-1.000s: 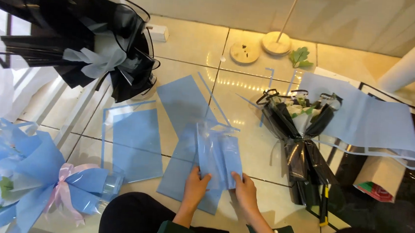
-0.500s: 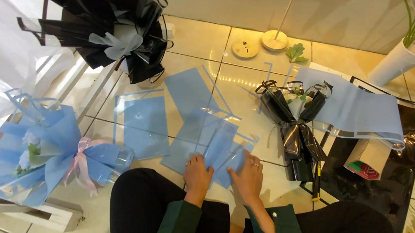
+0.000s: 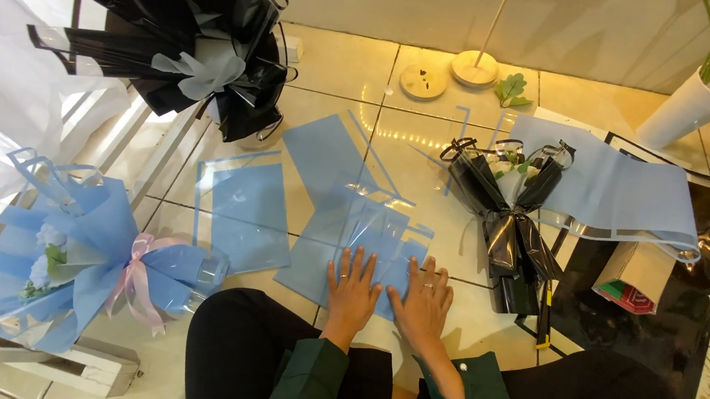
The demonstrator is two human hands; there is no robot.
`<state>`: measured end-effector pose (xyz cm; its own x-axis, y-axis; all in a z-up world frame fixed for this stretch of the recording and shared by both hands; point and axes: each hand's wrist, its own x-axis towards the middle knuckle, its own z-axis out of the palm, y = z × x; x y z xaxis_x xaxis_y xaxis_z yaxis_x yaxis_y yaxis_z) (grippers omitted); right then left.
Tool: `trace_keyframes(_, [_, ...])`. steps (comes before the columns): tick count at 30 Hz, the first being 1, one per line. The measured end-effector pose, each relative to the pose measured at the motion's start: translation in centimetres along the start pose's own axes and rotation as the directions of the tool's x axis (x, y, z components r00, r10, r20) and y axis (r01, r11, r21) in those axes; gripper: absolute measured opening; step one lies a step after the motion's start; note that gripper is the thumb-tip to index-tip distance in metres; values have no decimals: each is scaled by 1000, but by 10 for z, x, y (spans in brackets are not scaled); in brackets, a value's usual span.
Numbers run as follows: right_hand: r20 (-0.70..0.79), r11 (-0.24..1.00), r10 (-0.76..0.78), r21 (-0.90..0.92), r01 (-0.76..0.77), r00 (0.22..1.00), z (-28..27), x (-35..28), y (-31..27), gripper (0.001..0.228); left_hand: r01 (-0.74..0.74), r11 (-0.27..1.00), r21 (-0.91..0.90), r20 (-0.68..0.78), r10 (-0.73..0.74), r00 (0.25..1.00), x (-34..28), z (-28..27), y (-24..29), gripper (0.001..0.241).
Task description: Folding and taping blue translucent wrapping paper to prepare it for bouquet assembly.
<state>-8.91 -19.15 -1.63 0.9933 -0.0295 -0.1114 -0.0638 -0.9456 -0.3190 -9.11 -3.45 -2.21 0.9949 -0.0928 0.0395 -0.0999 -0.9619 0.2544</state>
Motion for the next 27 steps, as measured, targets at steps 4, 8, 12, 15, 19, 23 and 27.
trace_keyframes(4, [-29, 999, -39, 6, 39, 999, -3, 3, -8, 77, 18, 1000, 16, -32, -17, 999, 4, 5, 1, 65])
trace_keyframes(8, [-44, 998, -68, 3, 68, 997, 3, 4, -10, 77, 37, 998, 41, -94, -33, 995, 1, 9, 1, 71])
trace_keyframes(12, [-53, 998, -66, 11, 67, 996, 3, 6, -11, 78, 47, 999, -11, -113, -48, 992, 6, -2, 4, 74])
trace_keyframes(15, [-59, 998, -62, -8, 61, 996, 3, 6, -13, 81, 69, 997, 24, -129, -66, 990, 7, 0, 3, 73])
trace_keyframes(19, [-49, 998, -52, 40, 54, 997, 1, 6, -13, 81, 152, 986, 75, -146, -140, 979, 10, 5, -1, 81])
trace_keyframes(23, [-56, 997, -42, 61, 45, 998, 7, 7, -8, 82, 344, 912, -225, -10, -355, 935, 15, -17, -3, 74])
trace_keyframes(27, [-65, 994, -39, 104, 46, 997, 8, 7, -9, 82, 426, 743, -516, 69, -460, 885, 16, -31, -7, 57])
